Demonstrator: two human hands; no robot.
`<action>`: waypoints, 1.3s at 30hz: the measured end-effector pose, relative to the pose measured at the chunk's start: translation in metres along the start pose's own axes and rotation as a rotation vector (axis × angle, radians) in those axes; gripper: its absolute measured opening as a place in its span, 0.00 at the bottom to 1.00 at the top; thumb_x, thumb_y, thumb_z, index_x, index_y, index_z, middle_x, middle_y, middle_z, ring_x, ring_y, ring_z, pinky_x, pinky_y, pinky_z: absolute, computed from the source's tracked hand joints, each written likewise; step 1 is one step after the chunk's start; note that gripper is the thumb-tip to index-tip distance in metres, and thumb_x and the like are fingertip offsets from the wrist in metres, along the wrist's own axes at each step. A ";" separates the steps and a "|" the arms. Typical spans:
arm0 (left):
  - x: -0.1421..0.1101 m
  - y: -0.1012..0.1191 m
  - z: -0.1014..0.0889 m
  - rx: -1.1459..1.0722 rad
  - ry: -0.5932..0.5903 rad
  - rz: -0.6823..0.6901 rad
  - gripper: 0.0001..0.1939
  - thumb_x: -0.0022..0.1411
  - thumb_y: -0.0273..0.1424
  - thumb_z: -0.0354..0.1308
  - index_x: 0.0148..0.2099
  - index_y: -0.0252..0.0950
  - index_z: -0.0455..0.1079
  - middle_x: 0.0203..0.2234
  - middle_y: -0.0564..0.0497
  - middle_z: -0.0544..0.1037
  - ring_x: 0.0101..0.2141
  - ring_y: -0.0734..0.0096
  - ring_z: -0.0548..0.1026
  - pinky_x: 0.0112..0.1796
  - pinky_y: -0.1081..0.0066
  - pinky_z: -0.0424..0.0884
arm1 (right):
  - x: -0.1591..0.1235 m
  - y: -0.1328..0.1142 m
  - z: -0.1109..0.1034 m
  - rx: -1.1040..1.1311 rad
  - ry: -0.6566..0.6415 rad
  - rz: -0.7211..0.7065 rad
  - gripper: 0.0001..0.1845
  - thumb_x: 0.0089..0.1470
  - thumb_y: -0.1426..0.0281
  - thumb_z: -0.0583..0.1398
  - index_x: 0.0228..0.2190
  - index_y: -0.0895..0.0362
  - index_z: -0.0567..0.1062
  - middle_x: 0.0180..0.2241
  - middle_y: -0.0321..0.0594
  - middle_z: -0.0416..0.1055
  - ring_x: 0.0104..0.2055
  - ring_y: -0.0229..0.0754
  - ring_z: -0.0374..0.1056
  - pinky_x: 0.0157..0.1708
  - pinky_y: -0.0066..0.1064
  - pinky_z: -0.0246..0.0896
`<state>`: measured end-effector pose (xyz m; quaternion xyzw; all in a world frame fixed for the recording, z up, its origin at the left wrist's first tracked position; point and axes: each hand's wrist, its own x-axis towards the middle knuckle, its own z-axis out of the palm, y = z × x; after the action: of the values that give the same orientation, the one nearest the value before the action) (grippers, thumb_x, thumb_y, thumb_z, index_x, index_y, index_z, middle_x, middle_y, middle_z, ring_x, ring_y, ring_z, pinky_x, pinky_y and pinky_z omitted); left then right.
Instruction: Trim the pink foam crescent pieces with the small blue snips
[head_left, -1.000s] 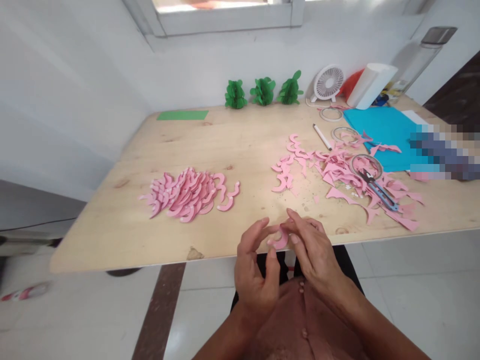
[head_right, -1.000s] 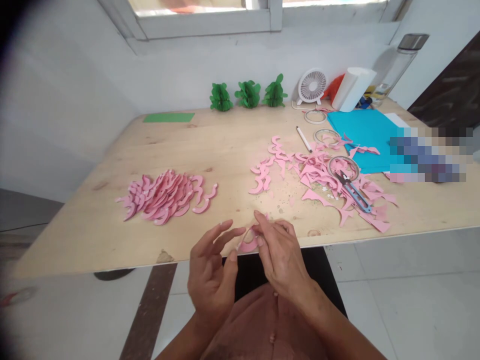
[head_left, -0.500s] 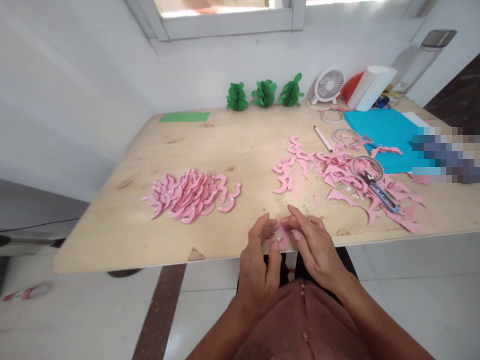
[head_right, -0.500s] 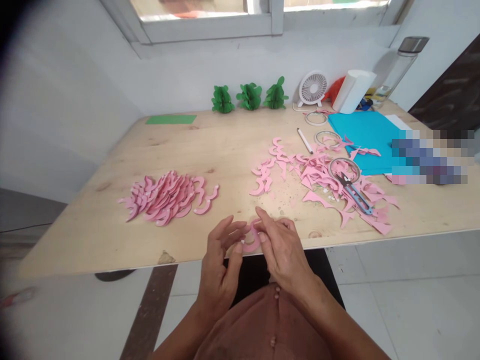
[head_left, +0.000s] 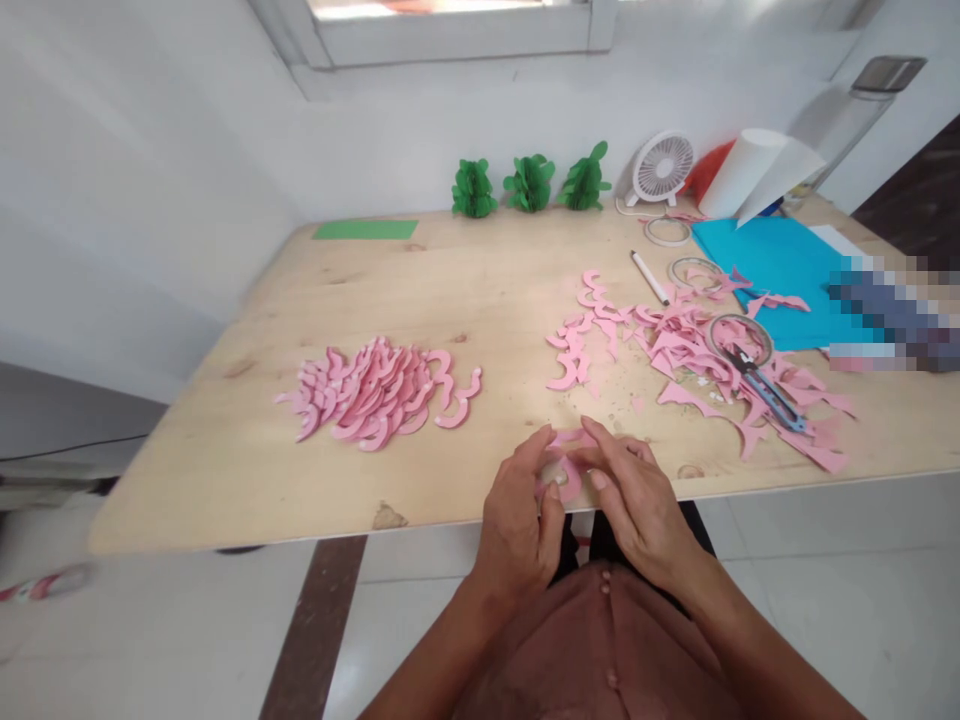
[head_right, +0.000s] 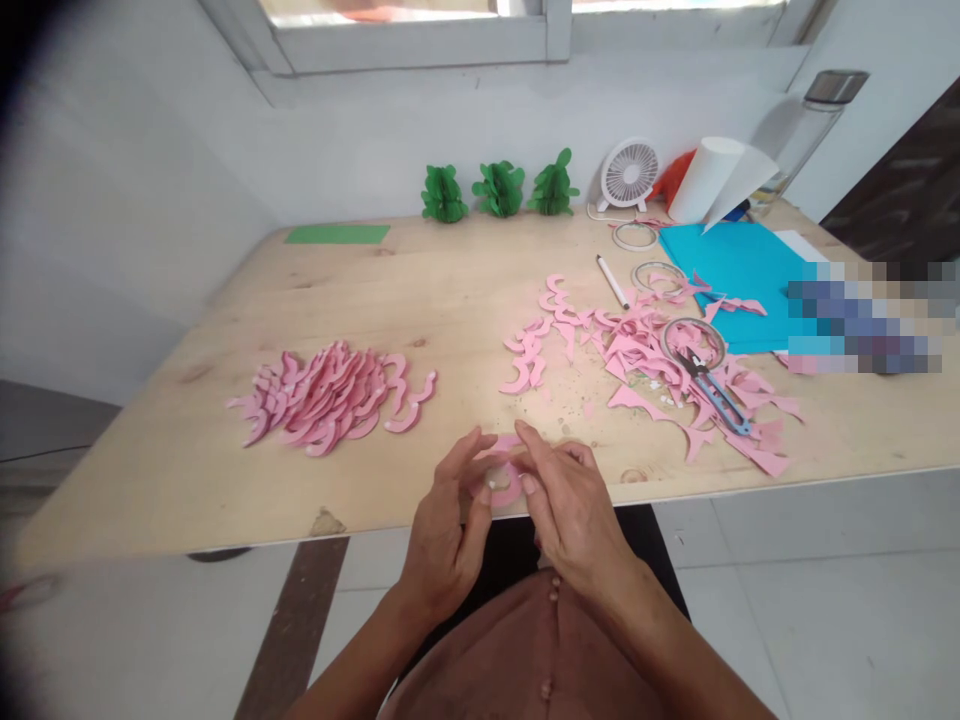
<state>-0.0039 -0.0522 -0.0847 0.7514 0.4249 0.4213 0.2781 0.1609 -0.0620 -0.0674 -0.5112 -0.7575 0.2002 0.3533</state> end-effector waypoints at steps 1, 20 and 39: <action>-0.001 0.000 0.000 -0.004 0.005 -0.010 0.26 0.65 0.24 0.44 0.64 0.38 0.48 0.52 0.39 0.68 0.48 0.62 0.73 0.46 0.59 0.72 | 0.000 0.000 -0.001 -0.004 -0.003 0.000 0.30 0.62 0.74 0.47 0.63 0.51 0.47 0.44 0.43 0.75 0.45 0.43 0.70 0.47 0.43 0.57; -0.002 0.007 0.014 0.025 0.037 0.049 0.27 0.64 0.25 0.45 0.64 0.36 0.49 0.51 0.38 0.70 0.49 0.59 0.71 0.47 0.56 0.71 | 0.022 0.008 -0.008 -0.109 -0.012 0.023 0.27 0.63 0.71 0.47 0.63 0.52 0.50 0.43 0.43 0.75 0.45 0.46 0.69 0.47 0.45 0.59; 0.000 0.003 0.016 0.001 0.028 0.083 0.24 0.61 0.23 0.47 0.60 0.36 0.55 0.50 0.40 0.71 0.54 0.58 0.67 0.49 0.56 0.69 | 0.018 0.020 -0.005 0.320 0.166 0.355 0.13 0.59 0.63 0.55 0.45 0.54 0.70 0.34 0.41 0.76 0.36 0.42 0.72 0.36 0.34 0.67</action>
<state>0.0113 -0.0547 -0.0907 0.7627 0.3973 0.4427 0.2540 0.1735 -0.0377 -0.0713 -0.5886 -0.5826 0.3338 0.4502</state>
